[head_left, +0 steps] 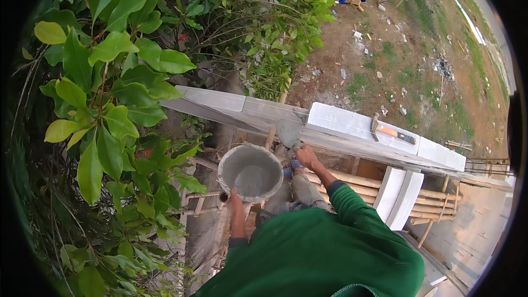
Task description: The person applies mortar to a wall using a trowel, places white rectangular tiles onto the mortar, and taps them into position with a hammer. The person repeats this process along the wall, adjusting tiles and smoothing mortar as needed.
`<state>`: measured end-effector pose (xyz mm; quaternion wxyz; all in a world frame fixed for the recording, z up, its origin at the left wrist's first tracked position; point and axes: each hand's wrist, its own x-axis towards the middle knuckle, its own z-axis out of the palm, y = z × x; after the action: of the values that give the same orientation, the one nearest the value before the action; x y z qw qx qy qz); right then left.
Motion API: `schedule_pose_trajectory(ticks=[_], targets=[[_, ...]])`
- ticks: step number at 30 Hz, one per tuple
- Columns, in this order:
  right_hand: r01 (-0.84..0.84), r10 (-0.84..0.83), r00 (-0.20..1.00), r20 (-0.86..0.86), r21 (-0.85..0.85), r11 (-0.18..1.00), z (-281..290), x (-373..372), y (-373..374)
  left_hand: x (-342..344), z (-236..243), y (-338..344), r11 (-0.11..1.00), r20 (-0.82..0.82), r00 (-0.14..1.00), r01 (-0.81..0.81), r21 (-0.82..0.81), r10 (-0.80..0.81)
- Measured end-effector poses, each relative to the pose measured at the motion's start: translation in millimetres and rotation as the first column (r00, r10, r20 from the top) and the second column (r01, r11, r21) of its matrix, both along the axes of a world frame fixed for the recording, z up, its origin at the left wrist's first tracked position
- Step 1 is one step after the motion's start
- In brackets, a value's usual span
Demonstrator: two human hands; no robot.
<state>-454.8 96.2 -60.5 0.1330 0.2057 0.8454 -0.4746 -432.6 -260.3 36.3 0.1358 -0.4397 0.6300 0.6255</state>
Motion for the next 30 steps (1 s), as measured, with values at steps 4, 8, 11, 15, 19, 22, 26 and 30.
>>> schedule_pose_trajectory(ticks=[4, 8, 11, 15, 19, 22, 26, 30], targets=[[0.087, -0.103, 0.985, 0.138, 0.122, 0.989, 3, -41, 4, 31, -3, -39, 0.988, 0.003, 0.989, -0.151, 0.042, 0.151], [0.162, -0.185, 0.98, 0.068, 0.258, 0.952, -16, -61, -5, 52, 13, -40, 0.96, 0.034, 0.963, -0.262, -0.094, 0.266], [0.133, -0.153, 0.987, 0.053, 0.272, 0.953, -37, -67, -3, 65, 25, -47, 0.958, 0.038, 0.96, -0.275, -0.08, 0.279], [0.093, -0.094, 0.996, -0.001, 0.196, 0.976, -46, -78, -3, 87, 35, -55, 0.942, -0.011, 0.942, -0.335, -0.001, 0.335], [0.096, -0.076, 0.989, -0.123, 0.161, 0.982, -63, -100, -8, 90, 48, -57, 0.957, 0.016, 0.958, -0.286, -0.043, 0.287], [-0.008, 0.011, 1.0, -0.02, 0.141, 0.99, -45, -125, -17, 106, 37, -72, 0.976, -0.044, 0.975, -0.218, 0.021, 0.219], [-0.122, 0.132, 0.991, -0.033, 0.21, 0.97, -42, -149, -34, 108, 22, -81, 0.968, 0.022, 0.969, -0.246, 0.044, 0.245], [-0.156, 0.185, 0.978, -0.092, 0.261, 0.953, -72, -168, -49, 105, 5, -96, 0.996, -0.008, 1.0, 0.019, -0.085, -0.02]])
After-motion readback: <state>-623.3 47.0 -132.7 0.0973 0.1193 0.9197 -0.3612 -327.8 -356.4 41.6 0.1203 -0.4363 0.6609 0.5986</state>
